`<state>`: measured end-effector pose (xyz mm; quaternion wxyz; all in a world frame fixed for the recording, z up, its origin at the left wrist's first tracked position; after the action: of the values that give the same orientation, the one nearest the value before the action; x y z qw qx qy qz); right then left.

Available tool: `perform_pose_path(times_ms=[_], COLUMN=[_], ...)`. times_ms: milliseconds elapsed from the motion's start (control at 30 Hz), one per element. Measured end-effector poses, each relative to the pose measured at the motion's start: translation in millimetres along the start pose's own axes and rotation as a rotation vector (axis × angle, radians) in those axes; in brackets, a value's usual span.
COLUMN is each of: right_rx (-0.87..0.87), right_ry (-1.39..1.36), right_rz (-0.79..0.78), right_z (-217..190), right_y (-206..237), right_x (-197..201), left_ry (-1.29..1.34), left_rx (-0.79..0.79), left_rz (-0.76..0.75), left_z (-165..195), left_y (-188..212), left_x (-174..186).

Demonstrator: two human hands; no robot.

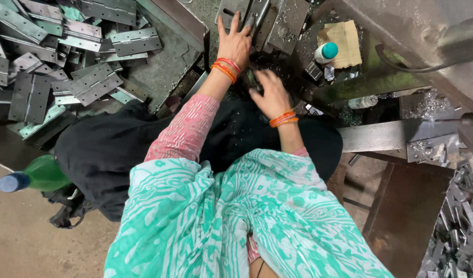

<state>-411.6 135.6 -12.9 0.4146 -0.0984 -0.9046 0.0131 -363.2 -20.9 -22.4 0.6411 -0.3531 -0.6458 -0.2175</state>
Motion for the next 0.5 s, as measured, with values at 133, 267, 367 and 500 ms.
perform_pose_path(times_ms=[133, 267, 367, 500], right_rx=[-0.303, -0.364, -0.452, -0.283], right_ry=[0.118, 0.066, 0.015, 0.039], right_rz=[-0.116, -0.012, -0.091, -0.073], right_z=[23.0, 26.1, 29.3, 21.6], right_y=[49.7, 73.1, 74.8, 54.8], right_x=[-41.6, -66.9, -70.0, -46.2], left_ry=[0.059, 0.027, 0.033, -0.008], left_rx=[0.023, 0.013, 0.018, 0.050], left_rz=[0.128, 0.061, 0.107, 0.208], left_z=[-2.3, 2.5, 1.5, -4.7], left_y=[-9.8, -6.1, -1.2, -1.7], left_x=[10.4, 6.3, 10.2, 20.5])
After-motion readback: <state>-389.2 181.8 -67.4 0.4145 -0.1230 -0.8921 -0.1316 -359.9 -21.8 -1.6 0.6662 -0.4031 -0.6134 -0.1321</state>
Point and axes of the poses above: each hand's wrist, its own y-axis away from the middle knuckle, its own x-axis out of the back of the hand, z = x × y, the point moved 7 cm from there along -y, towards the middle knuckle, and after that the axes turned 15 degrees about -y, right-handed, at the moved point
